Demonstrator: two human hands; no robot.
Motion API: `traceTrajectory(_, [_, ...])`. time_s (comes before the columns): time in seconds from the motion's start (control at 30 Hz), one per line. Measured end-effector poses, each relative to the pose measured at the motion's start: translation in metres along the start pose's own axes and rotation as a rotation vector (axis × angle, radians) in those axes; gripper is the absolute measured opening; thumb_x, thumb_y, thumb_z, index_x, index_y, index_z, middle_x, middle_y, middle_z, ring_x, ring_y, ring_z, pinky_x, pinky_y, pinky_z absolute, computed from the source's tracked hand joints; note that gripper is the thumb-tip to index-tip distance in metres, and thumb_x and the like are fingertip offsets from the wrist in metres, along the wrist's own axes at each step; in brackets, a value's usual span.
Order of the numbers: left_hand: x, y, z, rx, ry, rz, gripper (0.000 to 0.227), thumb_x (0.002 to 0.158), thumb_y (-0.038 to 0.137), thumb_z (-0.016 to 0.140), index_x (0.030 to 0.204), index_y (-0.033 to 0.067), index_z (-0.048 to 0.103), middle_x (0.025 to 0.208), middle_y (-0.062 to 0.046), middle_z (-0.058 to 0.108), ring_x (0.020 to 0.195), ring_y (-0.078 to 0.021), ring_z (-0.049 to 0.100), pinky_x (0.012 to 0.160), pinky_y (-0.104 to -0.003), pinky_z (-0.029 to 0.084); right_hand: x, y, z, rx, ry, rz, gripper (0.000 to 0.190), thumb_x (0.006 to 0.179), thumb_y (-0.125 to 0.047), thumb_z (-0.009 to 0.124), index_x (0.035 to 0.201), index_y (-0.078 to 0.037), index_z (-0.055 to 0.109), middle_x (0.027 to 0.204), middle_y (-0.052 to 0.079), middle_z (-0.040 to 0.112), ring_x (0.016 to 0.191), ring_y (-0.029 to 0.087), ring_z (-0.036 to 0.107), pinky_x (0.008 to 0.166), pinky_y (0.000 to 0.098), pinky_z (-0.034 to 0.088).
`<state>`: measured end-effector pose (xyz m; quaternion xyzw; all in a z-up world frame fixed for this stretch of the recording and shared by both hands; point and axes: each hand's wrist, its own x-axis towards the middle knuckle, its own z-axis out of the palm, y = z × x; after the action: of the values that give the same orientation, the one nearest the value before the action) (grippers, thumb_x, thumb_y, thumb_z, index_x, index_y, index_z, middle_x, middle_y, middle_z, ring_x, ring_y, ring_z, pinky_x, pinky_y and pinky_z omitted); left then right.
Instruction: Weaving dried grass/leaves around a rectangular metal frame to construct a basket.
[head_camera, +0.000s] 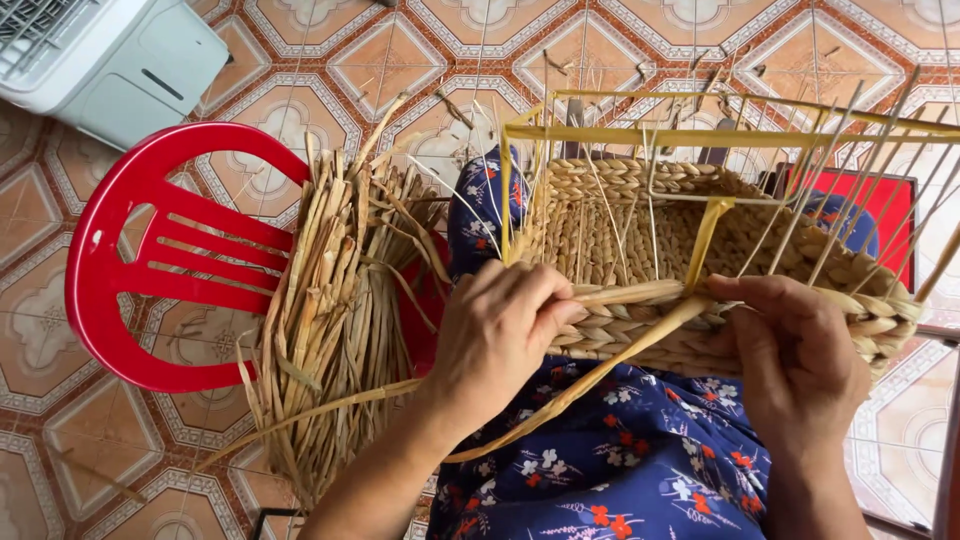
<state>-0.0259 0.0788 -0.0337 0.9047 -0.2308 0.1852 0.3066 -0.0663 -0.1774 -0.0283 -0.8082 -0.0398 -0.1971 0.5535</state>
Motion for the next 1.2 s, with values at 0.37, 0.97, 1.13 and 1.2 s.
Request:
traceTrajectory(0.37, [0.032, 0.058, -0.05, -0.261, -0.107, 0.149, 0.069, 0.082, 0.034, 0.075, 0.134, -0.0079, 0.056, 0.104, -0.014, 0.059, 0.093, -0.0255, 0.058, 0.083, -0.039, 0.051, 0.005, -0.01, -0.02, 0.26, 0.056, 0.118, 0.021, 0.112, -0.003, 0.058, 0.133, 0.003, 0.058, 0.115, 0.02, 0.072, 0.081, 0.013, 0.069, 0.075, 0.0228, 0.057])
traceTrajectory(0.97, [0.081, 0.021, -0.015, -1.077, -0.643, -0.385, 0.034, 0.108, 0.028, 0.045, 0.127, 0.0096, 0.067, 0.072, -0.009, 0.074, 0.05, -0.0115, 0.069, 0.041, -0.025, 0.057, 0.041, -0.023, 0.008, -0.308, -0.2, 0.045, 0.016, 0.095, -0.006, 0.07, 0.11, -0.003, 0.067, 0.085, 0.007, 0.078, 0.069, 0.01, 0.074, 0.059, 0.0258, 0.059])
traceTrajectory(1.13, [0.07, 0.025, 0.032, -0.565, -0.399, -0.212, 0.024, 0.102, 0.025, 0.064, 0.124, 0.0142, 0.065, 0.074, -0.009, 0.072, 0.056, -0.0141, 0.064, 0.049, -0.03, 0.054, 0.041, -0.01, -0.002, 0.084, -0.184, 0.166, 0.013, 0.1, -0.002, 0.06, 0.112, 0.0, 0.06, 0.096, 0.008, 0.077, 0.071, 0.01, 0.072, 0.063, 0.0246, 0.06])
traceTrajectory(1.2, [0.055, 0.028, 0.033, -0.532, -0.234, -0.043, 0.017, 0.103, 0.023, 0.068, 0.116, 0.0129, 0.069, 0.082, -0.007, 0.071, 0.067, -0.0131, 0.066, 0.058, -0.028, 0.057, 0.042, -0.007, 0.003, 0.157, -0.162, 0.194, 0.013, 0.1, -0.001, 0.061, 0.112, 0.0, 0.061, 0.097, 0.008, 0.077, 0.072, 0.009, 0.07, 0.063, 0.0248, 0.059])
